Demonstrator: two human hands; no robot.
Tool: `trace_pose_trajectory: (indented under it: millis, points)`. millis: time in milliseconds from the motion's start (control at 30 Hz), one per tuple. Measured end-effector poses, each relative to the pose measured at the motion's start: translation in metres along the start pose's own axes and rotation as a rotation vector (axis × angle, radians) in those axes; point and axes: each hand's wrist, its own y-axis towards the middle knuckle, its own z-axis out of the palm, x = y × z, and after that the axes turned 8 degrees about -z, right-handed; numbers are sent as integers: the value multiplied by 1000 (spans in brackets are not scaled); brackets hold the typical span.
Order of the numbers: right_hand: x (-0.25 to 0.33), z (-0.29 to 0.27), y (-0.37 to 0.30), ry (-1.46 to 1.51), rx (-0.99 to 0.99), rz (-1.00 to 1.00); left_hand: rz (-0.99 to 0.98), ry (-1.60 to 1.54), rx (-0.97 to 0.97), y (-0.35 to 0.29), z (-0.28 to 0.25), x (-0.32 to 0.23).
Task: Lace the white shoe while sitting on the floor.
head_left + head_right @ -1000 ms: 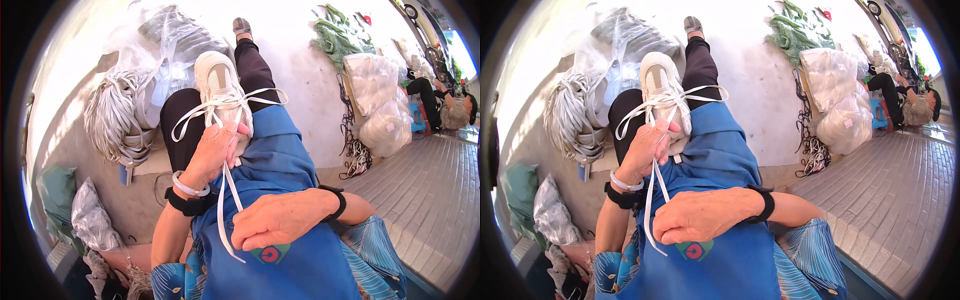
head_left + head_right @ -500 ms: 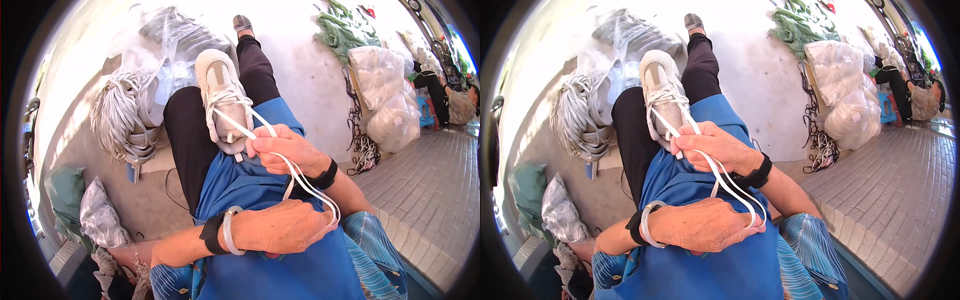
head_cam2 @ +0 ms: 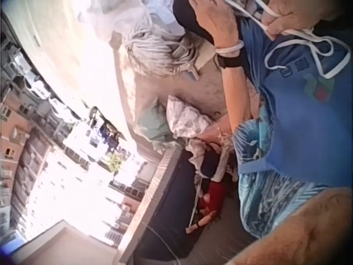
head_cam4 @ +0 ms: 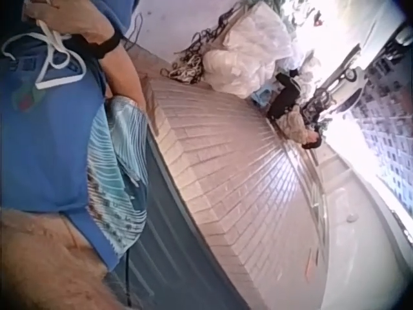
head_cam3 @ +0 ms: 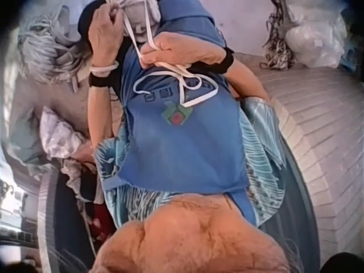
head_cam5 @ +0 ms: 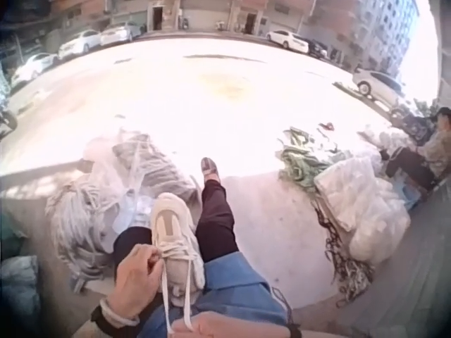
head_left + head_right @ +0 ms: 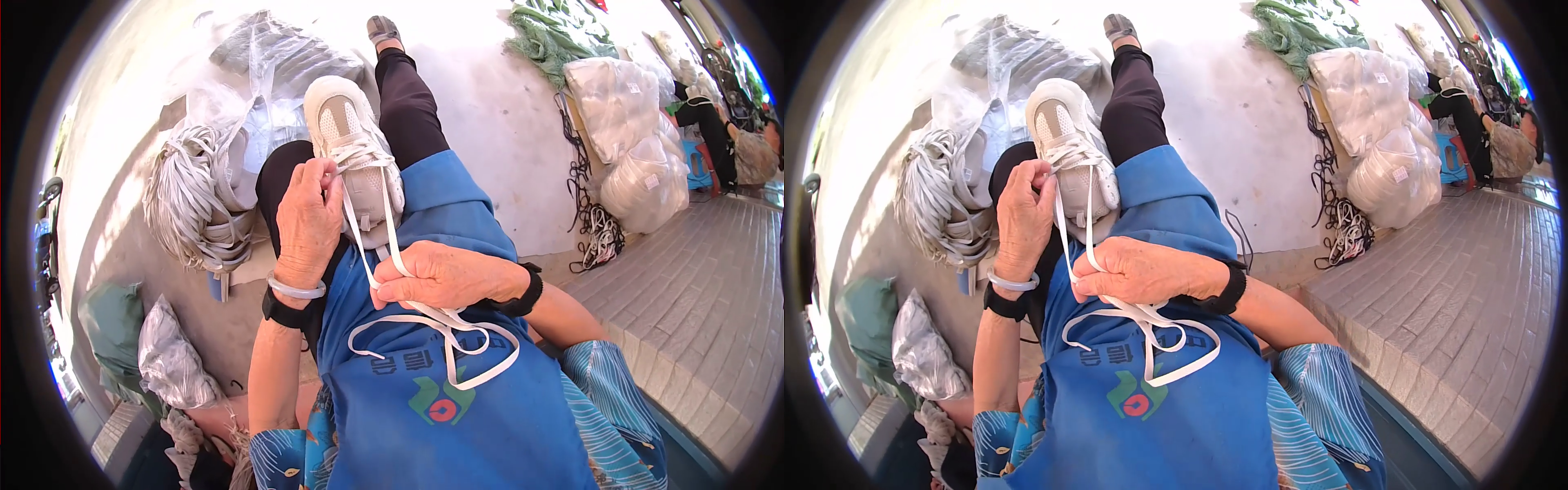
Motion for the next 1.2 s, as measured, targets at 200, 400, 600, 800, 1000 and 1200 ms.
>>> trace_pose_trajectory:
  millis: [200, 400, 600, 800, 1000, 1200]
  points:
    - [1, -1, 1, -17, -17, 14, 118, 23, -42, 6, 8, 4]
    - [11, -8, -8, 66, -21, 69, -87, -143, 139, 8, -2, 23]
    - [9, -8, -9, 102, -52, 87, 74, -53, 61, 7, 3, 3]
    - [11, -3, -5, 87, -67, 47, 131, 108, 25, 15, 0, 9]
    - [24, -19, -28, 104, 11, 116, -552, -514, 444, 23, -6, 13]
    - [23, -6, -24, -294, 74, -1, -541, -288, 284, 3, -26, 12]
